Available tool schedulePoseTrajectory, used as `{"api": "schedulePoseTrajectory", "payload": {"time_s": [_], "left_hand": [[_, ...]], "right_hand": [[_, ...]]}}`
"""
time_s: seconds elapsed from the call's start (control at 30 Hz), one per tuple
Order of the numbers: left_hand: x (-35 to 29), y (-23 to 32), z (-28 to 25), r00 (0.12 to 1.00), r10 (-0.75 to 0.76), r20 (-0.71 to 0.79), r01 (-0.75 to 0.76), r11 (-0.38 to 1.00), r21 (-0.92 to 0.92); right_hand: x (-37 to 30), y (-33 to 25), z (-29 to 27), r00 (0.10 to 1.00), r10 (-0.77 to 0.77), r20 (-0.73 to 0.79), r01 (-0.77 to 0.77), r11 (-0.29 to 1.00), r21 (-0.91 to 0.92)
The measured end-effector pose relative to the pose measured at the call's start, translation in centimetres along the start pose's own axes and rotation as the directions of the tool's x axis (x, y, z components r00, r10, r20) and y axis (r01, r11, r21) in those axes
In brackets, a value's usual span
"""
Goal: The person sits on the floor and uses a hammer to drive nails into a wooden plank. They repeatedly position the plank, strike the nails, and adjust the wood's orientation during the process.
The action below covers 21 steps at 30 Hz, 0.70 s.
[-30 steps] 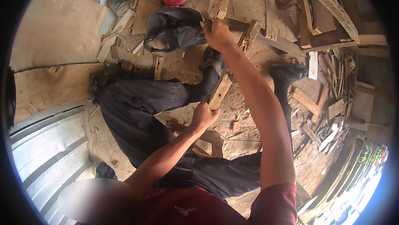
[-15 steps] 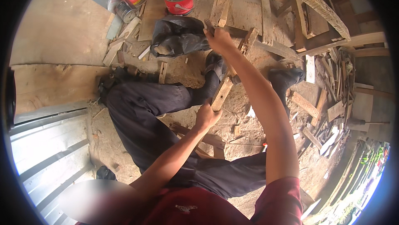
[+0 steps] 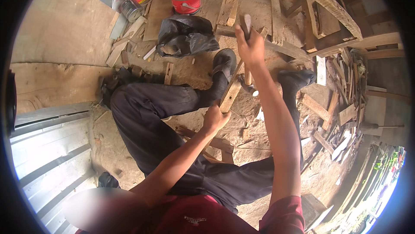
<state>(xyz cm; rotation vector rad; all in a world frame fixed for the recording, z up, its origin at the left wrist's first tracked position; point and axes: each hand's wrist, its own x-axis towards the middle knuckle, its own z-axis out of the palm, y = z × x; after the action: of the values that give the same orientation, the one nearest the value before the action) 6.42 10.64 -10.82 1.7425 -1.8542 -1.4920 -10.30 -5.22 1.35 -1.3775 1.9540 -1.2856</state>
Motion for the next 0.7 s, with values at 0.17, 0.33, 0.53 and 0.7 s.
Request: {"api": "schedulePoseTrajectory", "payload": {"time_s": [0.17,0.33,0.53,0.7], "left_hand": [[0.2,-1.1,0.6,1.0,0.018,-0.004,-0.018,1.0,0.012],[0.6,-2.2,1.1,0.999,0.027,0.031,-0.026,0.999,-0.025],[0.5,-1.6,0.7,0.998,0.063,0.013,-0.062,0.997,-0.04],[0.5,-0.7,0.0,0.993,-0.063,0.096,0.07,0.995,-0.069]], "right_hand": [[2.8,0.2,3.3,0.992,0.03,0.124,0.006,0.96,-0.282],[4.3,1.5,5.0,0.973,0.042,0.225,0.039,0.938,-0.345],[5.5,4.1,6.0,0.968,0.007,0.253,0.086,0.931,-0.354],[6.1,4.7,6.5,0.946,0.058,0.319,0.08,0.912,-0.402]]}}
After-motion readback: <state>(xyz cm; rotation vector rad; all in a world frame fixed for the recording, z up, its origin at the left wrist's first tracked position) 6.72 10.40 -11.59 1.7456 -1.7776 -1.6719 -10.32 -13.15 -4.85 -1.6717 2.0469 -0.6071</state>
